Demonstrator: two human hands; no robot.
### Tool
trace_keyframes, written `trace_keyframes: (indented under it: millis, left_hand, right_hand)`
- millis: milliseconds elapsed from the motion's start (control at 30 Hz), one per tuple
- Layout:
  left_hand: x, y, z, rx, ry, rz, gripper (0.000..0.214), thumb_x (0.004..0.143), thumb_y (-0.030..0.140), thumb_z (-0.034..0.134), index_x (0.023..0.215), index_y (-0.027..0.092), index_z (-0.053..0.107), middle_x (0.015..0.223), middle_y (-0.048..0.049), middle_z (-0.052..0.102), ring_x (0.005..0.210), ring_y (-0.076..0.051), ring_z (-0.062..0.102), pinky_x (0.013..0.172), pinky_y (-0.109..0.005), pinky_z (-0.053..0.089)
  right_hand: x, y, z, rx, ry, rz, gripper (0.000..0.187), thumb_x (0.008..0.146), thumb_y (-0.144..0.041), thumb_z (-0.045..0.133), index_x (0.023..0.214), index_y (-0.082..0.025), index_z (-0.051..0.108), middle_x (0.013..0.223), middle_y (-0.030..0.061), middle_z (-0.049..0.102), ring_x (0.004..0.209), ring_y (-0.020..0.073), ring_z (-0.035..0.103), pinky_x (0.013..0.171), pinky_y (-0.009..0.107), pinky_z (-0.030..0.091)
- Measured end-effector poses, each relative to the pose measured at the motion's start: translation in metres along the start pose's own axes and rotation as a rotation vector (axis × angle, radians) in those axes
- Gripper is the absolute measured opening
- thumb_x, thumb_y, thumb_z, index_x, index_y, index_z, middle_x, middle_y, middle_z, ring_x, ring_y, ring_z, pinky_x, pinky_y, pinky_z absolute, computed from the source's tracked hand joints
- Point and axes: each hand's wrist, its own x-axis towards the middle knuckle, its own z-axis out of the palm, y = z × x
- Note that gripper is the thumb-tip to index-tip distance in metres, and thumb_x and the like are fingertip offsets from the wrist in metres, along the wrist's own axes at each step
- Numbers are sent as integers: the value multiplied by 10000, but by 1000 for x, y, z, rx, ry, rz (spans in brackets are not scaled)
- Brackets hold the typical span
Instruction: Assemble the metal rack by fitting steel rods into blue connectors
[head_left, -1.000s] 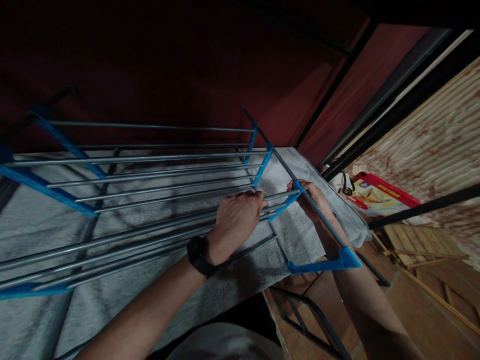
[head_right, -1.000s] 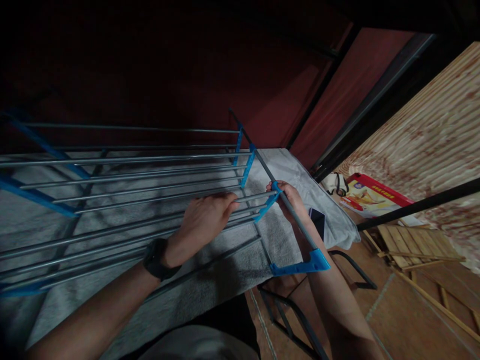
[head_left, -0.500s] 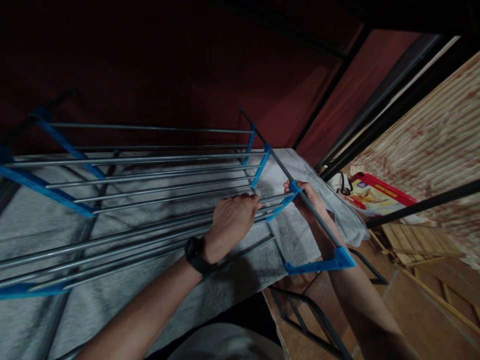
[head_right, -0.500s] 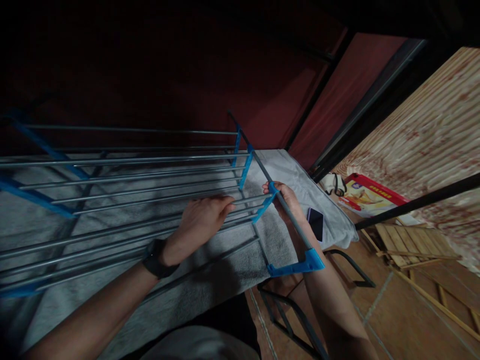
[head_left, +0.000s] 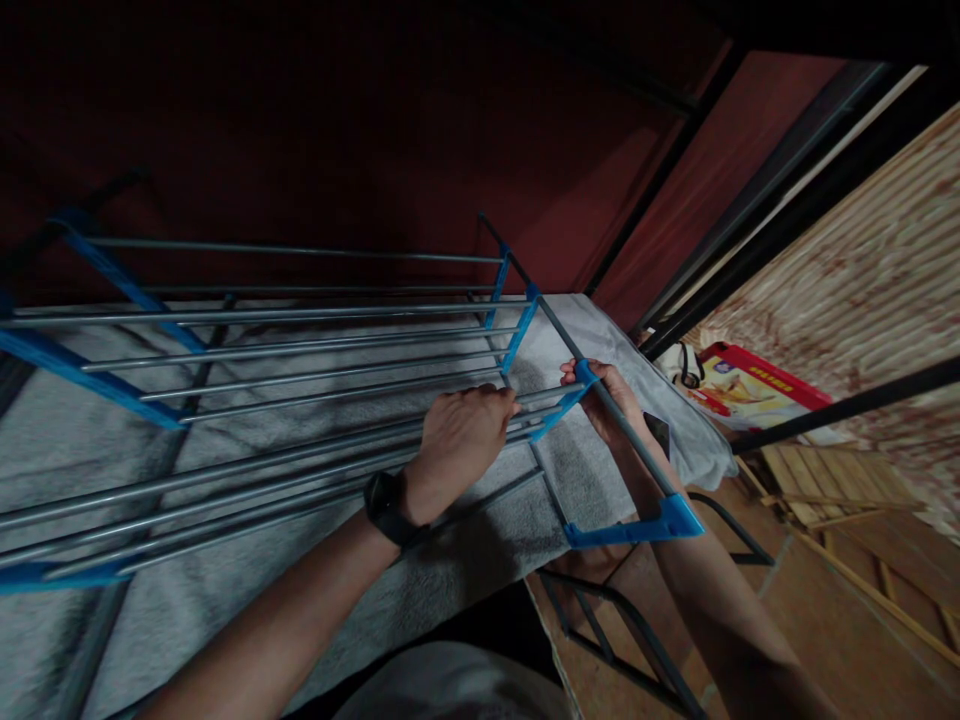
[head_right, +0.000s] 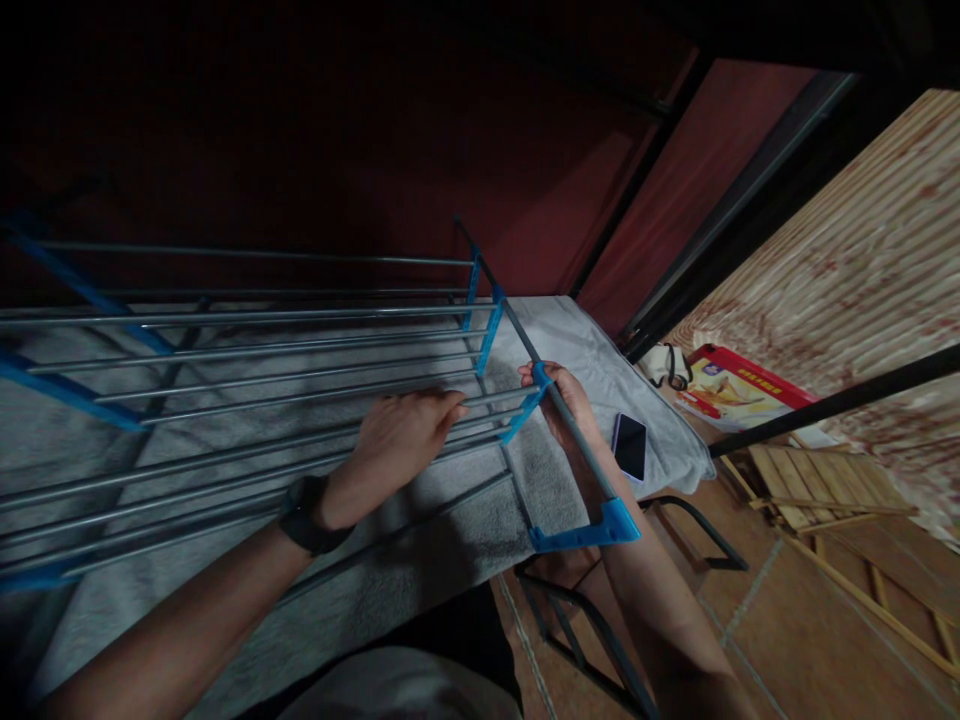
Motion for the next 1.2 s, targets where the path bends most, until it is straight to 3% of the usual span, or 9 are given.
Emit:
trace_keyframes:
  millis: [167,267,367,500,633,733,833,967,1200]
  left_hand:
    - [2,1,0,16,41,13,259,1006,318,423,996,231,667,933,-48,725,827,-222,690,707,-326,487]
    - [-7,1,-4,35,239,103,281,992,308,466,1175,192,645,1186,-118,676,1048,-267,644,897,-401,495]
    - [-39,-1,0,42,394,275,344,978,217,485,1305,199,592,1297,-126,634,1172,-266,584,1015,-426,449]
    - [-109,-18,43,26,228,352,350,948,132,486,1250,225,636,1229,-78,689,1132,-219,626,988,-366,490]
    - [-179,-55,108,20,87,21,334,988,261,450,1259,230,642,1258,-81,689,1107,-223,667,930,-361,552]
    - [-213,-76,138,22,-3,-105,341,977,311,466,1256,237,648,1223,-74,701,1110,-228,669,929,-357,562]
    - [-224,-81,145,53,-68,-137,335,939,238,496,1231,223,660,1167,-85,712,1076,-252,673,927,-389,552]
    - [-212,-75,142,32,-111,-187,375,921,103,410,1154,228,676,1101,-79,715,1020,-234,674,912,-385,543]
    - [-209,-73,136,-123,-302,-270,462,926,36,306,1212,204,628,1188,-91,670,1061,-185,661,909,-320,529]
  right_hand:
    - [-5,-5,5,77,-8,18,257,773,-478,640,848,-233,622,930,35,700,971,202,678,863,343,578]
    - [-6,-9,5,139,-38,58,272,745,-456,675,883,-224,646,934,29,703,985,196,674,906,329,560]
    - [-9,-11,-3,153,-32,74,300,744,-461,679,931,-227,655,972,26,711,993,193,673,902,323,560]
    - [-29,-7,-22,138,47,99,290,760,-462,684,966,-259,658,1017,8,717,972,187,681,894,331,573]
    - [-68,15,-40,128,48,207,354,799,-544,676,1005,-257,682,1070,44,723,993,217,694,921,389,571]
    - [-101,47,-52,156,97,309,439,815,-622,641,1004,-234,717,1099,78,726,1000,211,696,937,372,561]
    - [-129,83,-60,183,196,335,402,790,-590,680,950,-226,734,1054,83,739,995,214,697,957,373,550]
    - [-156,125,-59,214,284,303,314,748,-539,716,835,-237,708,907,56,736,898,223,699,899,394,575]
    - [-173,162,-45,169,358,256,240,732,-473,666,714,-237,627,718,5,646,720,191,640,739,346,572]
